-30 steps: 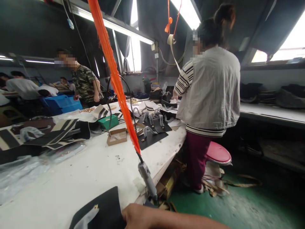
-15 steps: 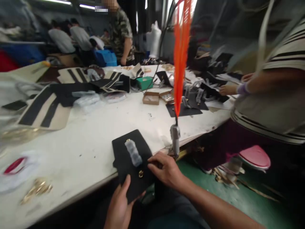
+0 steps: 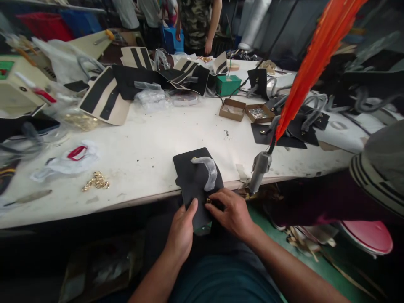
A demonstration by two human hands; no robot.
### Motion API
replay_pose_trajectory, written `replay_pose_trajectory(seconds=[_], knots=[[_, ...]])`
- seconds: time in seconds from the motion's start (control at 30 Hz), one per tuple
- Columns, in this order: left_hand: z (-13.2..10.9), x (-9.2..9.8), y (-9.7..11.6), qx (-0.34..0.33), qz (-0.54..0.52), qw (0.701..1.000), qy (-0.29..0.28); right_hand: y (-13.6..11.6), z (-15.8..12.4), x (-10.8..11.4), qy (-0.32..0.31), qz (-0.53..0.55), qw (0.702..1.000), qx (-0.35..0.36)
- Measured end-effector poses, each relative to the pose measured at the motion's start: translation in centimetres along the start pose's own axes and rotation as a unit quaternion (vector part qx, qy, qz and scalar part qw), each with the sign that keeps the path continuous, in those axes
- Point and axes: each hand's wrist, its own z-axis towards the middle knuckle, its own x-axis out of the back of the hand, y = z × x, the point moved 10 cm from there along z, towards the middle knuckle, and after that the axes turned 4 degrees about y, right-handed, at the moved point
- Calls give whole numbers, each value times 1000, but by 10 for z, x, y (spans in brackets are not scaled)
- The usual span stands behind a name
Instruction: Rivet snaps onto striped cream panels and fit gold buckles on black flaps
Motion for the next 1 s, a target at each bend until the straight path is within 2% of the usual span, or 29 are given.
replay_pose_trajectory(seconds=[0.13, 0.27, 0.53, 0.63, 0.83, 0.93, 1.0], knots=[[0, 2, 1, -7, 3, 1000, -6, -14, 5, 1, -2, -37, 997, 67], [-1, 3, 5, -7, -1, 1000, -7, -15, 10, -1, -34, -32, 992, 114], [-2, 7, 8, -9, -18, 1000, -7, -14, 11, -11, -82, 15, 983, 161], [1, 10, 11, -21, -17, 1000, -3, -23, 13, -13, -98, 17, 974, 202], [7, 17, 14, -29, -1, 1000, -8, -33, 13, -22, -169, -16, 943, 287], [6, 18, 17, -20, -8, 1000, -3, -29, 9, -18, -158, 8, 945, 286], [5, 17, 19, -1, -20, 1000, 1, -21, 6, -10, -126, 40, 961, 242]])
